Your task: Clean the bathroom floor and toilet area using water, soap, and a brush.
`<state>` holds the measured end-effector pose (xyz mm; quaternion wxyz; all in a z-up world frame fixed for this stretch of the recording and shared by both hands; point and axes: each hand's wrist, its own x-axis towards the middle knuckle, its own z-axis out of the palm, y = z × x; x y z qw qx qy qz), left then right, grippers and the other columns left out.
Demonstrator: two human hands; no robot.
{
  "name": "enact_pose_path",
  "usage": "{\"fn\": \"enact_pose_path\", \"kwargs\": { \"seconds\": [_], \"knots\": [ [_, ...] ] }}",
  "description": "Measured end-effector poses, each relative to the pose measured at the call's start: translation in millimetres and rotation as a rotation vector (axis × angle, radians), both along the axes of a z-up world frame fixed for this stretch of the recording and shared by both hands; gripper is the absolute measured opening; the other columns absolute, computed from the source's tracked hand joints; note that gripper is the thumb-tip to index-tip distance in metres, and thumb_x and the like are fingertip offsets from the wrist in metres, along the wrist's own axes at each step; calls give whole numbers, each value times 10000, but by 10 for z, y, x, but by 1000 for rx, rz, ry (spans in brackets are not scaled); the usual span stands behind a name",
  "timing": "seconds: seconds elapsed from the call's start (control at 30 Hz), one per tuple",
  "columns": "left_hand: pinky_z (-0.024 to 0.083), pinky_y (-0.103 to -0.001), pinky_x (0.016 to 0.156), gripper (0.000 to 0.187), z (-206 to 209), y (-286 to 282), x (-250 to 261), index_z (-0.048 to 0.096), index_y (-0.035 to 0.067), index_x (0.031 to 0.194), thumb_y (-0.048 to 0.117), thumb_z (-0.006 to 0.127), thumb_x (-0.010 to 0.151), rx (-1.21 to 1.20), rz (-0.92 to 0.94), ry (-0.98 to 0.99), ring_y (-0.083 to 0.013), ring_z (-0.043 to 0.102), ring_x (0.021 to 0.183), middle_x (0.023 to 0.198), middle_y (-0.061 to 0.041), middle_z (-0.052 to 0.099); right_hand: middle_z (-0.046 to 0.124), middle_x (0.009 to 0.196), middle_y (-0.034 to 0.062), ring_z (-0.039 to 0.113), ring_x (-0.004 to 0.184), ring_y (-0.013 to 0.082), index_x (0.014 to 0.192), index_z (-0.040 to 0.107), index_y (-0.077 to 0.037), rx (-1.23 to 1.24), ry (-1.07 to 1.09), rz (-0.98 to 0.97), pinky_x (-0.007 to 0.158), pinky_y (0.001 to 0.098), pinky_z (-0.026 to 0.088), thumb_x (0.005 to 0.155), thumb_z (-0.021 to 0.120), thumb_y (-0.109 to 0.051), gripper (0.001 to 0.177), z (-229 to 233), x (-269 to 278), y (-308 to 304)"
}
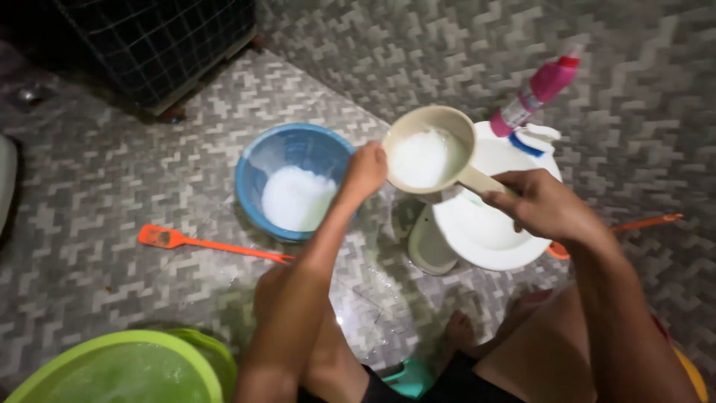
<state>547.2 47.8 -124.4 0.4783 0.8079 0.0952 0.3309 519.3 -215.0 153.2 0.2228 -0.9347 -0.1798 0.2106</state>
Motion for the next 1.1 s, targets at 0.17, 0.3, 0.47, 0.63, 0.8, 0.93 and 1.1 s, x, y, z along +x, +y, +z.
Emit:
{"fn": "enact_pose_path", "kwargs": {
  "seconds": [0.17,0.3,0.47,0.63,0.8,0.93,1.1],
  "knots": [
    [581,-520,682,324,583,-726,-37,611,-46,842,176,425,988,-471,-296,495,-474,740,757,775,-274,705,763,757,131,646,686,220,1206,741,-16,-71,-66,2,667,423,555,906,722,-299,413,198,79,-743],
    [568,-506,772,246,-679,-1418,645,718,-55,902,121,548,879,-34,-270,231,-450,717,858,850,-285,703,775,873,194,746,795,325,1151,751,-72,-302,-188,5,772,470,565,895,767,-334,366,563,-120,-973],
    [573,-482,820,260,128,-2054,330,743,-25,933,156,658,768,-46,-468,573,-417,726,906,884,-291,718,777,922,191,749,867,368,1139,725,-100,-288,-208,-36,785,500,569,855,751,-343,376,570,-34,-1623],
    [564,-464,842,263,-204,-2872,637,783,34,930,188,600,822,-32,-742,523,-396,740,924,929,-242,761,769,979,206,741,943,402,1176,726,-137,-457,-205,-208,841,517,570,878,749,-363,375,563,-44,-2061],
    [579,-464,825,356,-807,-3600,1157,706,-71,991,111,730,686,332,-625,327,-453,719,899,974,-315,708,783,940,218,766,895,406,1225,717,-173,-491,-131,-374,853,523,583,885,663,-331,379,634,11,-2270],
    [598,-433,768,259,87,-3675,982,779,-48,983,143,708,824,-66,-751,585,-367,753,804,875,-284,760,782,943,230,770,903,406,1194,737,-122,-476,-159,-448,863,520,586,911,660,-332,361,456,112,-2633],
    [545,-315,623,321,649,-3875,870,791,0,995,152,510,1020,-293,-810,638,-154,654,596,744,-128,737,764,970,222,722,952,414,1223,720,-111,-372,-292,-402,866,524,552,868,709,-326,415,192,270,-3149]
  ]
}}
